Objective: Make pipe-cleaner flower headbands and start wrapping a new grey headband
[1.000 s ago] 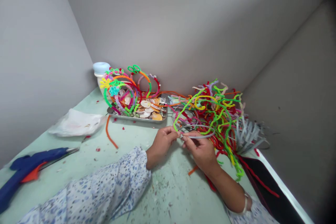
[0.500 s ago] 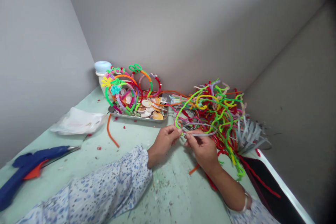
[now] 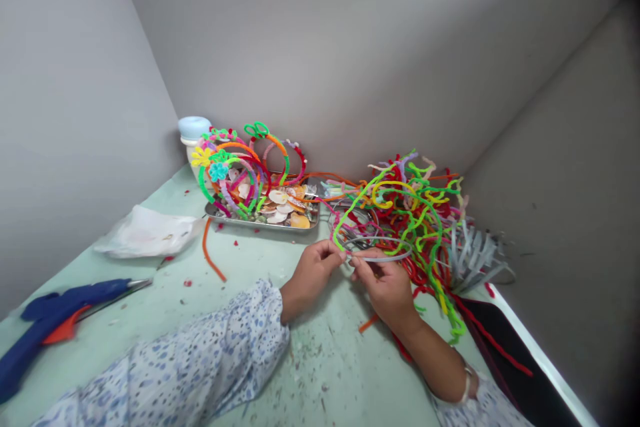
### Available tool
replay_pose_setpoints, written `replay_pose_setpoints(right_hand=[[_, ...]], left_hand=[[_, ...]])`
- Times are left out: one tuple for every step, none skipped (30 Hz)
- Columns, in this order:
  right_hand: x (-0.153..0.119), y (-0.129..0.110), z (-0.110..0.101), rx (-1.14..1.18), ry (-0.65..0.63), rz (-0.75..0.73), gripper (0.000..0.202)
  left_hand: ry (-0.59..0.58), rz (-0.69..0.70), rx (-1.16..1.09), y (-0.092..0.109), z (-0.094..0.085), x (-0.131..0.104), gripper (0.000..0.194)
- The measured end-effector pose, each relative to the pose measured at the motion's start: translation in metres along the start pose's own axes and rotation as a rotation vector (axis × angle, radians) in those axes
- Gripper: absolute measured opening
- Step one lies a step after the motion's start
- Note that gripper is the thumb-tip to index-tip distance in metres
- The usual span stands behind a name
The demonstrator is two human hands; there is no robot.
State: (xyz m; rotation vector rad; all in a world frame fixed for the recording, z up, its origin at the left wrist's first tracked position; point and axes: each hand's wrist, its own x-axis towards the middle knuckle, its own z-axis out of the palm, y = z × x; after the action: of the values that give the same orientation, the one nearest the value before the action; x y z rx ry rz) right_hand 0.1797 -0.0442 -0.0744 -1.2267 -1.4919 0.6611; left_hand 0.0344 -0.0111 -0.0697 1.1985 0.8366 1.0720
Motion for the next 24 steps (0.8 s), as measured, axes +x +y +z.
replay_pose_setpoints(right_hand=[[0.0003,0.0,-0.0001,-0.001,0.003,0.001,0.014],[0.0005,0.0003,-0.0002,-0.002,0.007,0.005,0.014],[0.0007,0.0007,-0.0003,-0.004,0.012,0.01,0.015],[0.0007,0.0013,-0.0004,-0.008,0.017,0.014,0.015],[0.0007,0.002,-0.0005,-0.014,0.023,0.015,0.015],[0.0006,0.0028,-0.0005,-0.021,0.031,0.015,0.015],[0.0005,0.0035,-0.0006,-0.028,0.04,0.014,0.015],[0.0005,0.0041,-0.0006,-0.034,0.047,0.014,0.015],[0.0005,0.0046,-0.0005,-0.038,0.053,0.015,0.015],[0.0006,0.0049,-0.0005,-0.04,0.054,0.015,0.016],[0.0007,0.0052,-0.0005,-0.042,0.054,0.015,0.016],[0.0009,0.0053,-0.0005,-0.043,0.056,0.014,0.016],[0.0011,0.0052,-0.0006,-0.045,0.058,0.014,0.016],[0.0012,0.005,-0.0008,-0.044,0.061,0.014,0.016],[0.0011,0.0046,-0.0011,-0.039,0.066,0.015,0.015],[0.0009,0.004,-0.0015,-0.032,0.069,0.018,0.016],[0.0006,0.0032,-0.0018,-0.024,0.069,0.024,0.016],[0.0003,0.0022,-0.0022,-0.015,0.066,0.032,0.016],[-0.0001,0.0012,-0.0026,-0.003,0.063,0.043,0.017],[-0.0004,0.0003,-0.0028,0.011,0.057,0.055,0.017],[-0.0007,-0.0005,-0.0029,0.028,0.051,0.068,0.018],[-0.0008,-0.0009,-0.0029,0.046,0.045,0.079,0.018],[-0.0008,-0.001,-0.0028,0.065,0.04,0.087,0.019],[-0.0007,-0.0009,-0.0027,0.082,0.035,0.093,0.019]], left_hand=[[0.002,0.006,0.005,0.0003,0.0004,-0.0004,0.02],[0.003,0.013,0.011,0.0004,0.0007,-0.0008,0.02],[0.003,0.019,0.018,0.0002,0.0009,-0.001,0.02],[0.001,0.022,0.026,-0.0003,0.0011,-0.0012,0.02],[-0.002,0.025,0.035,-0.001,0.0012,-0.0013,0.02],[-0.003,0.029,0.045,-0.0019,0.0014,-0.0014,0.02],[0.001,0.038,0.056,-0.0028,0.0016,-0.0015,0.02],[0.01,0.049,0.071,-0.0039,0.0018,-0.0016,0.02],[0.025,0.064,0.091,-0.0049,0.002,-0.0018,0.02],[0.044,0.079,0.115,-0.0059,0.0022,-0.0021,0.02],[0.067,0.094,0.14,-0.0067,0.0024,-0.0025,0.02],[0.089,0.109,0.166,-0.0072,0.0025,-0.003,0.02],[0.108,0.125,0.191,-0.0074,0.0027,-0.0035,0.02],[0.121,0.144,0.214,-0.0073,0.0028,-0.0042,0.019],[0.129,0.164,0.232,-0.0069,0.003,-0.0048,0.019],[0.129,0.182,0.247,-0.0062,0.0033,-0.0055,0.017],[0.123,0.198,0.259,-0.0053,0.0036,-0.0062,0.016],[0.115,0.209,0.269,-0.0044,0.004,-0.0069,0.015],[0.108,0.217,0.275,-0.0034,0.0044,-0.0075,0.014],[0.105,0.225,0.28,-0.0025,0.0048,-0.008,0.012],[0.107,0.235,0.286,-0.0016,0.0051,-0.0084,0.011],[0.111,0.247,0.295,-0.0007,0.0054,-0.0087,0.01],[0.117,0.261,0.307,0.0,0.0056,-0.009,0.009],[0.124,0.273,0.322,0.0008,0.0057,-0.0092,0.008]])
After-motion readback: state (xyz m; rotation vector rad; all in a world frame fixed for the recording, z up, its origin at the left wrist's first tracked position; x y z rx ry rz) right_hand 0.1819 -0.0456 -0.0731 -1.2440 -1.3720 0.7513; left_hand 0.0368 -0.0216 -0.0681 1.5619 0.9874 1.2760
